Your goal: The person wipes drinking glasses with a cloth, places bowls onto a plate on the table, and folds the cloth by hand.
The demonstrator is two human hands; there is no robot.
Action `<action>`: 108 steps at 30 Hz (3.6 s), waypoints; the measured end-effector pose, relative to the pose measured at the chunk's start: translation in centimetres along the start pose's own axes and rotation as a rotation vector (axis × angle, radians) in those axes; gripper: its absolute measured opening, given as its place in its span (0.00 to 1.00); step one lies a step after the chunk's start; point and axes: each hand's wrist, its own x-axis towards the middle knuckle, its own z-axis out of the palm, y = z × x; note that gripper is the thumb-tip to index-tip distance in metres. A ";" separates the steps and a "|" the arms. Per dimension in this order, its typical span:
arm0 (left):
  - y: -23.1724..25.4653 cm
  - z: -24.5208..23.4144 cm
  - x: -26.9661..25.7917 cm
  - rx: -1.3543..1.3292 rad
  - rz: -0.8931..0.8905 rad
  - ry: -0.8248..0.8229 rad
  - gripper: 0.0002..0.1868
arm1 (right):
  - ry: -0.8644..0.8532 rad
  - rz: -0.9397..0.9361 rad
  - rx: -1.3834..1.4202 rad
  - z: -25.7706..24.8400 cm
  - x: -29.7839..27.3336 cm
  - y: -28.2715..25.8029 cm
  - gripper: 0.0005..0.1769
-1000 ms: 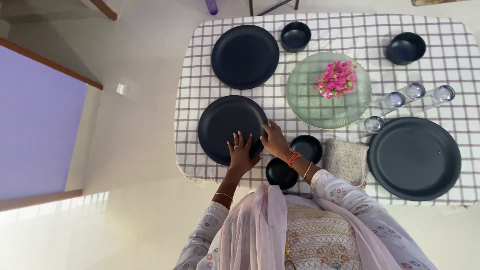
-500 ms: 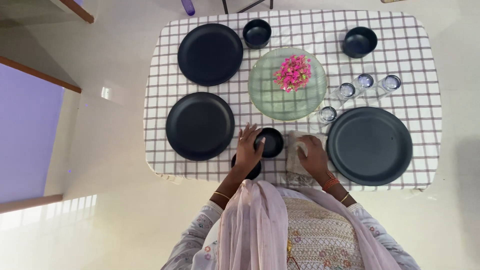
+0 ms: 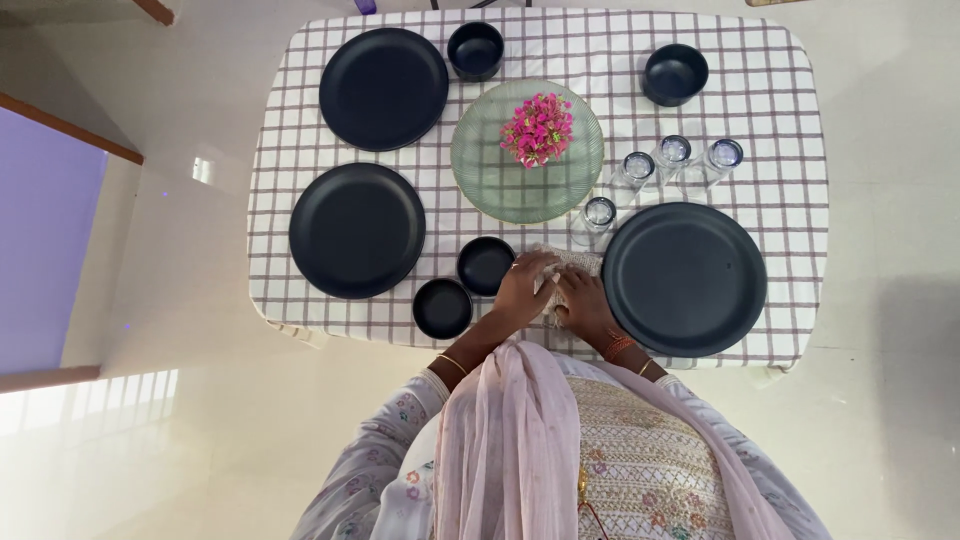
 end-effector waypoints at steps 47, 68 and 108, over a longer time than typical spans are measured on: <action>-8.9 12.6 3.1 -0.753 -0.928 -0.089 0.27 | 0.349 0.277 0.081 -11.4 5.5 -0.2 0.46; 4.5 2.9 4.0 -1.134 -0.442 0.049 0.14 | 0.738 0.011 0.998 -14.0 -1.3 1.2 0.39; 10.0 -10.9 7.6 -0.406 0.127 -0.402 0.09 | 0.261 0.022 0.312 -24.5 -0.5 -11.0 0.65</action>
